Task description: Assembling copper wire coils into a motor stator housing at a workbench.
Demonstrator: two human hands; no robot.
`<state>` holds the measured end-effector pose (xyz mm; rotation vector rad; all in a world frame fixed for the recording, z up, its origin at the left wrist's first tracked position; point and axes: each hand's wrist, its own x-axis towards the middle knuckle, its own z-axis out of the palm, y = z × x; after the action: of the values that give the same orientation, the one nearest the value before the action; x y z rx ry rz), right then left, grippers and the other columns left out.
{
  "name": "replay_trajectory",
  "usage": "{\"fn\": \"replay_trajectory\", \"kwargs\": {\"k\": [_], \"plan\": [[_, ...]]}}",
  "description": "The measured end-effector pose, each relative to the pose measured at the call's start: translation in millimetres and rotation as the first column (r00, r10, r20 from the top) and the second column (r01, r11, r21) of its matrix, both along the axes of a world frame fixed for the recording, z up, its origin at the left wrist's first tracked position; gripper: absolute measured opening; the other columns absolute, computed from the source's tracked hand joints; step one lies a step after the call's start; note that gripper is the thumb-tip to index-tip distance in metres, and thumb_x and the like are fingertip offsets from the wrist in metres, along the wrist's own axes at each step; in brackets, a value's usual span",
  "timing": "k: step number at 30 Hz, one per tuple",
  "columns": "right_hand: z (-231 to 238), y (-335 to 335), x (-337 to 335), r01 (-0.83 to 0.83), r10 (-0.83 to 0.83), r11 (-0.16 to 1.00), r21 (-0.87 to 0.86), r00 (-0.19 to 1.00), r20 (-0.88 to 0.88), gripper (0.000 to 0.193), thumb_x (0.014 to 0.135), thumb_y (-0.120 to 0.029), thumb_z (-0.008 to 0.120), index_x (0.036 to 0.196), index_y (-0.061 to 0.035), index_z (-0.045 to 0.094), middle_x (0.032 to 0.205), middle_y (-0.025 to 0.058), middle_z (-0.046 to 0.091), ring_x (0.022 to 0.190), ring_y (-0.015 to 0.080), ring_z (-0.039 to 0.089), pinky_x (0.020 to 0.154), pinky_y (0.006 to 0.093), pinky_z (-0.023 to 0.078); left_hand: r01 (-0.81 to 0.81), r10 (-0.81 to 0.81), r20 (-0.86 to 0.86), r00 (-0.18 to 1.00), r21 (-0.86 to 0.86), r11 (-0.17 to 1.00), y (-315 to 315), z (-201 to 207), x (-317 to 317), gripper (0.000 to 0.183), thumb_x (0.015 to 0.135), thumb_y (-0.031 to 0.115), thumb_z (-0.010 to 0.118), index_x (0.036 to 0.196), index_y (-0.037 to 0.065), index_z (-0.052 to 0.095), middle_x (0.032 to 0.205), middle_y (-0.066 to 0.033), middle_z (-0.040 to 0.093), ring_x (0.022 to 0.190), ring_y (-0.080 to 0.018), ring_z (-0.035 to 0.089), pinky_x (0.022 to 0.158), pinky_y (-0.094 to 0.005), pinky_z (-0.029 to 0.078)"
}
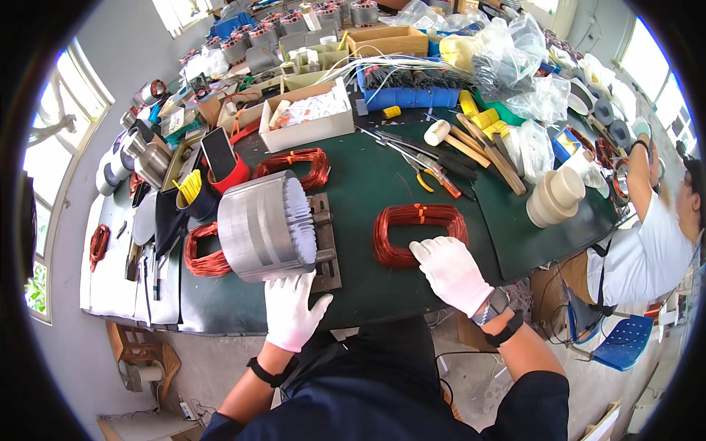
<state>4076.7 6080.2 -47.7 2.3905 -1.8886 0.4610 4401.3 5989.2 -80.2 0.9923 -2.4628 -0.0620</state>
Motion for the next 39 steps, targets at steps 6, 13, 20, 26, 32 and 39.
{"fn": "replay_trajectory", "kwargs": {"k": [6, 13, 20, 26, 32, 39], "plan": [[-14.2, -18.1, 1.4, -0.012, 0.013, 0.998, -0.069, 1.000, 0.020, 0.031, 0.087, -0.007, 0.063, 0.118, -0.0051, 0.061, 0.092, 0.0079, 0.061, 0.089, 0.0295, 0.061, 0.077, 0.0429, 0.048, 0.026, -0.026, -0.014, 1.000, 0.014, 1.000, 4.1, -12.0, 8.4, 0.052, 0.080, 0.034, 0.084, 0.121, 0.007, 0.068, 0.115, -0.0122, 0.066, 0.112, -0.0359, 0.060, 0.100, -0.0546, 0.042], [-0.7, 3.4, 25.9, -0.049, 0.053, 0.998, -0.026, 0.979, 0.197, 0.048, 0.082, -0.013, 0.076, 0.127, -0.0008, 0.062, 0.112, 0.0155, 0.068, 0.109, 0.0346, 0.065, 0.097, 0.0429, 0.052, 0.072, -0.071, -0.035, 0.997, 0.035, 0.997, 14.9, -4.5, 16.8, 0.053, 0.080, 0.026, 0.083, 0.126, 0.005, 0.068, 0.124, -0.0142, 0.067, 0.118, -0.0365, 0.060, 0.104, -0.0556, 0.041], [22.9, -41.3, -3.8, 0.129, -0.077, 0.973, -0.192, 0.963, 0.260, 0.033, 0.085, -0.018, 0.077, 0.113, -0.0021, 0.070, 0.107, 0.0150, 0.070, 0.102, 0.0334, 0.067, 0.091, 0.0441, 0.054, 0.435, -0.411, -0.317, 0.855, 0.006, 0.900, 19.0, 16.4, 17.9, 0.047, 0.071, -0.002, 0.077, 0.116, -0.001, 0.066, 0.104, -0.0162, 0.071, 0.090, -0.0358, 0.069, 0.080, -0.0456, 0.054], [-3.6, -78.8, -3.1, 0.088, -0.097, 0.995, -0.042, 0.951, -0.294, 0.019, 0.083, -0.023, 0.079, 0.091, -0.0123, 0.065, 0.084, 0.0053, 0.063, 0.087, 0.0254, 0.065, 0.076, 0.0398, 0.051, 0.505, -0.473, -0.321, 0.820, 0.020, 0.863, 28.7, 37.9, 0.1, 0.048, 0.074, -0.001, 0.076, 0.121, -0.001, 0.066, 0.103, -0.0152, 0.073, 0.090, -0.0345, 0.070, 0.082, -0.0445, 0.055], [1.4, -68.4, -12.0, 0.079, -0.119, 0.982, -0.172, 0.963, -0.240, 0.006, 0.089, -0.016, 0.066, 0.088, -0.0137, 0.061, 0.079, 0.0048, 0.062, 0.077, 0.0255, 0.066, 0.066, 0.0409, 0.052, 0.561, -0.515, -0.324, 0.794, 0.065, 0.825, 33.8, 44.1, -10.2, 0.042, 0.081, 0.002, 0.076, 0.121, 0.002, 0.068, 0.099, -0.0099, 0.072, 0.084, -0.0307, 0.068, 0.078, -0.0410, 0.053], [34.0, -46.6, -5.6, -0.007, 0.051, 0.915, -0.403, 0.994, 0.098, 0.029, 0.084, 0.002, 0.067, 0.112, -0.0058, 0.071, 0.095, 0.0106, 0.073, 0.089, 0.0314, 0.070, 0.079, 0.0414, 0.056, 0.569, -0.479, -0.478, 0.737, 0.055, 0.820, 31.0, 55.9, -26.0, 0.047, 0.080, 0.000, 0.077, 0.126, 0.001, 0.066, 0.104, -0.0126, 0.072, 0.092, -0.0334, 0.069, 0.082, -0.0426, 0.055]]}}
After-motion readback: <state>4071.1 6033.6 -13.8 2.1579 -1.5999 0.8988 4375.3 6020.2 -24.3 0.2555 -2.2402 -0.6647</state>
